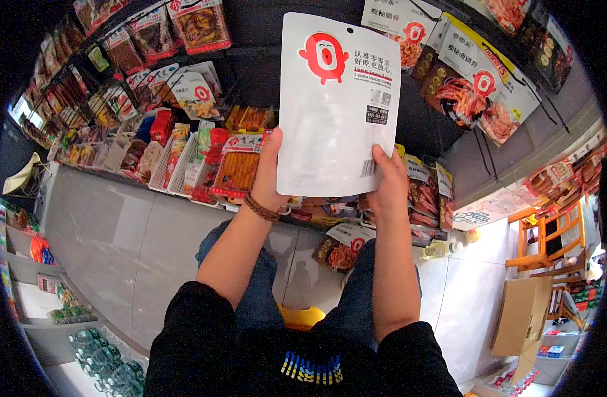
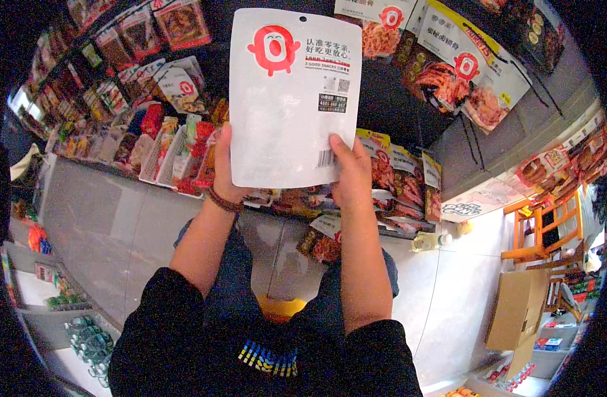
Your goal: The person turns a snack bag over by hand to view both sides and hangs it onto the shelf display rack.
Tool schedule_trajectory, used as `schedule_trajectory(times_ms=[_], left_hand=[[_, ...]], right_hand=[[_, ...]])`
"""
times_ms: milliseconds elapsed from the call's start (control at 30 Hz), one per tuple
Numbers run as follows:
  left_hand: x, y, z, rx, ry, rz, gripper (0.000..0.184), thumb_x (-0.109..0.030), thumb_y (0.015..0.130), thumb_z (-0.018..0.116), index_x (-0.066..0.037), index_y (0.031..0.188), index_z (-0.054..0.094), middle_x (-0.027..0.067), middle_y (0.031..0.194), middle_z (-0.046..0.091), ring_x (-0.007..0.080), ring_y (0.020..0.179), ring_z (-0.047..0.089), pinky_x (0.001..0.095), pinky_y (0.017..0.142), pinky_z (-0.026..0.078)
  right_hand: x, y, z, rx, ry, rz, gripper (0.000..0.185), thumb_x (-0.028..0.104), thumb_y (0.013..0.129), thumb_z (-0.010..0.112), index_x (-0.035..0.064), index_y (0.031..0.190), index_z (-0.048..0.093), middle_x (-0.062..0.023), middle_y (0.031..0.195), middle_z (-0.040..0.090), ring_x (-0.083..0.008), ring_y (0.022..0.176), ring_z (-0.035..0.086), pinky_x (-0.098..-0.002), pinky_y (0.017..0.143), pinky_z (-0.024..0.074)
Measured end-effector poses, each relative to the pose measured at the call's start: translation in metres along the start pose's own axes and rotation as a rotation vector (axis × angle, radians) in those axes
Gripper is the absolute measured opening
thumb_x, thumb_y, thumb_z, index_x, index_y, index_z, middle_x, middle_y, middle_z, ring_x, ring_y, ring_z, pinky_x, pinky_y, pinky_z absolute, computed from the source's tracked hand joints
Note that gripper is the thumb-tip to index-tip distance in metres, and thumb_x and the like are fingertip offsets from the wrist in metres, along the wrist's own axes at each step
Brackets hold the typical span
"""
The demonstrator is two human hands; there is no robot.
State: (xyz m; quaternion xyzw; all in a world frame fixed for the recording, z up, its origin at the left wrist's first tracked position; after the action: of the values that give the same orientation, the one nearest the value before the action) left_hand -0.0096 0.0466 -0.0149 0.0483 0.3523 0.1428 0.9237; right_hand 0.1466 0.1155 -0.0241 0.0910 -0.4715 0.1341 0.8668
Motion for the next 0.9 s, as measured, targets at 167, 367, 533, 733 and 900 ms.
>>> schedule_trajectory(times_ms=[167,367,533,733,900], left_hand=[[-0.003,0.002,0.003,-0.024,0.001,0.001,0.049,-0.039,0.084,0.041,-0.001,0.116,0.04,0.0099,0.112,0.048,0.0175,0.099,0.049,0.0295,0.082,0.041],[-0.002,0.003,-0.002,-0.05,-0.051,-0.035,0.035,-0.031,0.086,0.04,-0.003,0.106,0.047,0.0065,0.102,0.052,0.0141,0.092,0.051,0.0277,0.078,0.043],[-0.002,0.003,-0.001,-0.035,-0.032,-0.02,0.036,-0.032,0.087,0.04,-0.003,0.107,0.045,0.0057,0.1,0.052,0.0125,0.091,0.051,0.0274,0.077,0.042],[-0.007,0.003,0.007,0.034,0.051,0.054,0.039,-0.033,0.086,0.04,-0.003,0.111,0.041,0.0062,0.102,0.051,0.0132,0.095,0.049,0.0279,0.08,0.041],[-0.01,0.001,0.013,0.034,0.046,0.055,0.042,-0.034,0.086,0.041,-0.003,0.114,0.039,0.0071,0.106,0.049,0.014,0.097,0.048,0.0281,0.082,0.04]], right_hand=[[-0.001,-0.001,0.001,-0.016,0.047,0.042,0.031,0.015,0.08,0.051,0.002,0.107,0.046,-0.0075,0.1,0.054,-0.0178,0.09,0.052,-0.0306,0.077,0.0424],[-0.006,0.002,0.0,-0.015,0.105,0.068,0.03,0.015,0.081,0.05,0.0017,0.107,0.045,-0.0088,0.102,0.054,-0.0194,0.092,0.052,-0.0317,0.078,0.0423],[-0.009,0.004,0.001,0.01,0.164,0.084,0.031,0.016,0.08,0.049,0.0006,0.107,0.046,-0.0093,0.102,0.054,-0.0205,0.092,0.052,-0.033,0.081,0.0409],[-0.011,0.005,0.003,0.026,0.193,0.086,0.032,0.017,0.08,0.05,0.0006,0.108,0.046,-0.0086,0.102,0.054,-0.0202,0.092,0.052,-0.0328,0.081,0.0406],[-0.01,0.003,0.005,-0.009,0.191,0.108,0.032,0.017,0.08,0.05,0.0008,0.108,0.046,-0.0088,0.102,0.054,-0.0201,0.092,0.052,-0.0328,0.081,0.0407]])
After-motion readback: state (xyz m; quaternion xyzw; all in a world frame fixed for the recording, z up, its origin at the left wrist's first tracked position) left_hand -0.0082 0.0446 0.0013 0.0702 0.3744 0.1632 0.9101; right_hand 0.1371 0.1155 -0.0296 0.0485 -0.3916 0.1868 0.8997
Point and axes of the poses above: each hand's wrist, its own y-axis towards the middle knuckle, its own z-axis out of the palm, x = y × z, the point moved 3 cm from there along y, towards the middle knuckle
